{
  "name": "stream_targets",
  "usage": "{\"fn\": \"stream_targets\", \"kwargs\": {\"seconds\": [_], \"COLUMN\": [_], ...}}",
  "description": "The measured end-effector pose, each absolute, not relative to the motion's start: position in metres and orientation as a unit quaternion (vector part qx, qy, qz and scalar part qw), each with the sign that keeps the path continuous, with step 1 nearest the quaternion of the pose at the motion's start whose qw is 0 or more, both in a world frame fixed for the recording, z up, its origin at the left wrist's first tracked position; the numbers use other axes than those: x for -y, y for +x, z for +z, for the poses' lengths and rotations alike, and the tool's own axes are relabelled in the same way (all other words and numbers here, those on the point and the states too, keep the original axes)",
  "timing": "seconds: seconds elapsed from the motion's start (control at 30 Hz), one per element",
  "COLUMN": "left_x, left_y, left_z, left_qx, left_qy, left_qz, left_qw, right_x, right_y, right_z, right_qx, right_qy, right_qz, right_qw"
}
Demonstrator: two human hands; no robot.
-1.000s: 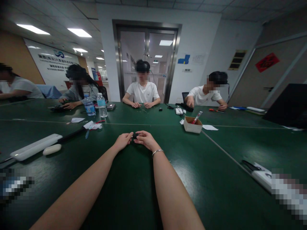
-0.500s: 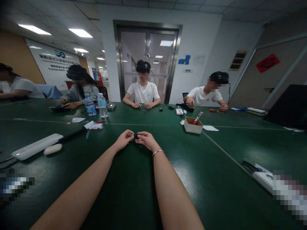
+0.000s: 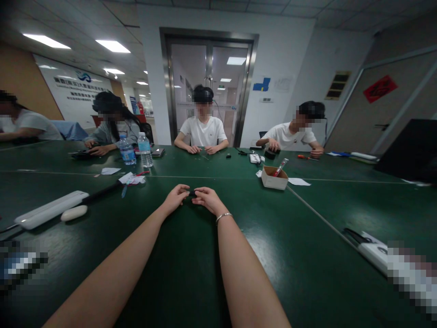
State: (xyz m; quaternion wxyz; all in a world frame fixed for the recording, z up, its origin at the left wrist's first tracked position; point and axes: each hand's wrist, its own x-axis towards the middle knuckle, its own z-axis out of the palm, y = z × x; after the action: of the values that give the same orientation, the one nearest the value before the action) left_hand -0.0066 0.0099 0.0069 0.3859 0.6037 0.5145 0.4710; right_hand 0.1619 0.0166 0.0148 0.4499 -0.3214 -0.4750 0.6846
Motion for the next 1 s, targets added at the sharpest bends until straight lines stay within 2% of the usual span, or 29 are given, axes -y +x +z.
{"fn": "stream_targets", "kwargs": {"seconds": [0.4,1.0], "left_x": [-0.0075,-0.0060], "left_y": [-0.0044,-0.0058], "left_z": [0.0117,0.0113], "left_qx": [-0.529,-0.526], "left_qy": [0.601,0.603], "left_qz": [0.433,0.443], "left_qw": [0.415,0.405], "right_x": [-0.0179,-0.0173], "right_y": [0.1617,0.1617], "right_z": [0.0134,0.0136], "right_qx": [0.470,0.465], "right_qy": [-0.324,-0.320], "right_qz": [0.686,0.689], "right_qw": [0.452,0.455]}}
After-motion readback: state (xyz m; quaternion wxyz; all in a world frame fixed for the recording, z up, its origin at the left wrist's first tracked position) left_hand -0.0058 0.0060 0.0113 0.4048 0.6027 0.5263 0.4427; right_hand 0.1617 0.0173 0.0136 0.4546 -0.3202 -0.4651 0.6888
